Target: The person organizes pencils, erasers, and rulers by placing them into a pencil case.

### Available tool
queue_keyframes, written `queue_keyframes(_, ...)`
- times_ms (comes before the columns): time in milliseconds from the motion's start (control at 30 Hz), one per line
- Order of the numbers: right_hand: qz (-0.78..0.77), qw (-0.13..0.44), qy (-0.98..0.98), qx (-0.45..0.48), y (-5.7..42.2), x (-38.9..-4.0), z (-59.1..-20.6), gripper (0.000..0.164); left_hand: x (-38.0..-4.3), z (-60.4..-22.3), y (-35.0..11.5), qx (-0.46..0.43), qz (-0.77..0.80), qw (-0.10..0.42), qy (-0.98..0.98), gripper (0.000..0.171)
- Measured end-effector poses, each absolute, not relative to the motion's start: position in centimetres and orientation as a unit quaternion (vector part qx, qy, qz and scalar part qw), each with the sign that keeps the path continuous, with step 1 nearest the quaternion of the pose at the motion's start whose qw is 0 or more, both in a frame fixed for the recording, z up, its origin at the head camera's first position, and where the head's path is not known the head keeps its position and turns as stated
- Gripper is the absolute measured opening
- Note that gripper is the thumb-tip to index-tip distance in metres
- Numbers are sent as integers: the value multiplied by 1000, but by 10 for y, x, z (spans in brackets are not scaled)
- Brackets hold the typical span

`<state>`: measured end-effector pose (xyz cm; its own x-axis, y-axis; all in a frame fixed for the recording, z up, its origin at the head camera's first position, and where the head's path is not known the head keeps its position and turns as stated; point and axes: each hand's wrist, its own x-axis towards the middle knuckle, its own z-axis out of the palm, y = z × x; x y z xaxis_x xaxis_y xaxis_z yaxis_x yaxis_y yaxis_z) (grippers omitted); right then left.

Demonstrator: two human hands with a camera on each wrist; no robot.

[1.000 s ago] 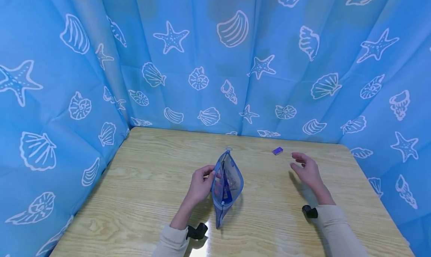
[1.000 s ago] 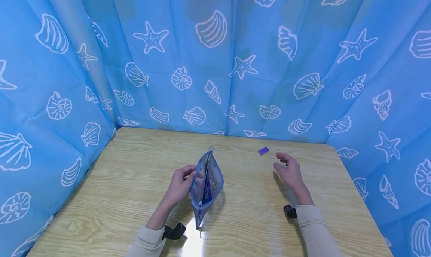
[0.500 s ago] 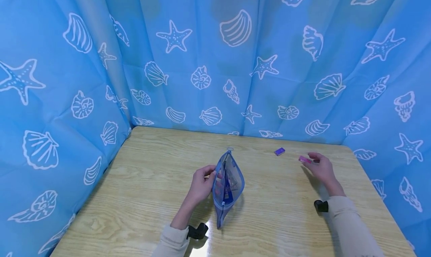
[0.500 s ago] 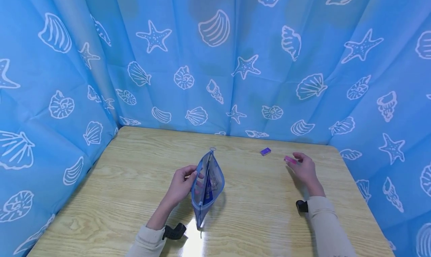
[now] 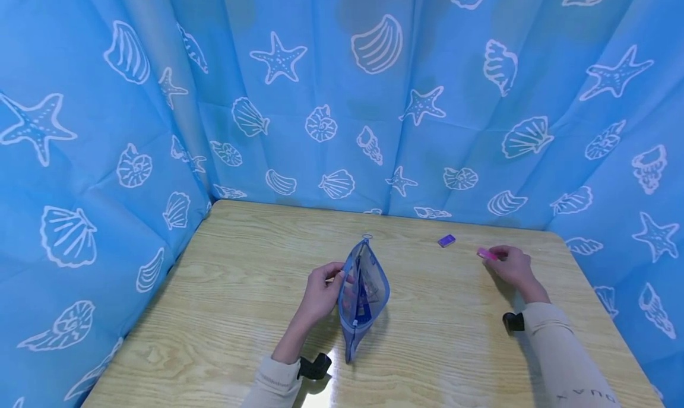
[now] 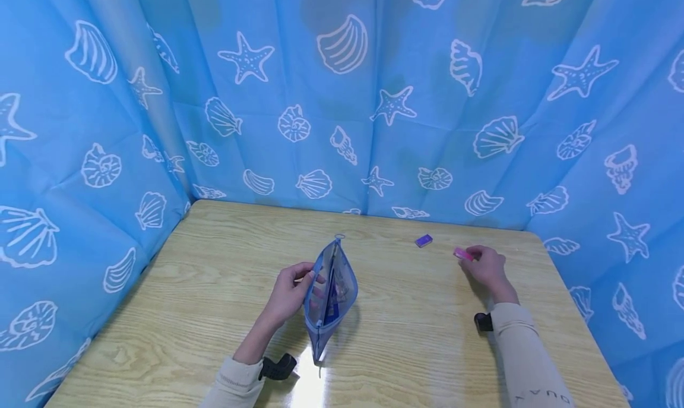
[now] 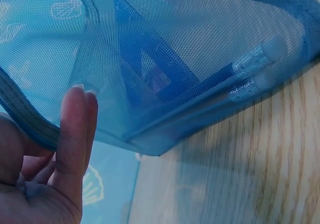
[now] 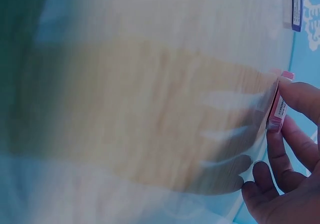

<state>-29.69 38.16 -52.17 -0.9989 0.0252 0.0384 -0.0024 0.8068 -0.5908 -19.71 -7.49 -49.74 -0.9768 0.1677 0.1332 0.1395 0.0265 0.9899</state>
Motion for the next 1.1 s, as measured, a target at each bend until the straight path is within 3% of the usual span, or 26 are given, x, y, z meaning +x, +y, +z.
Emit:
queue_keyframes(533, 282, 16, -959, 9, 383, -299, -523, 34, -198, -499, -71, 106, 684, 9, 722, 24)
queue_keyframes(1100, 336, 19, -941, 12, 354, -283, -507, 42, -199, -498, -71, 103, 678, 23, 727, 24)
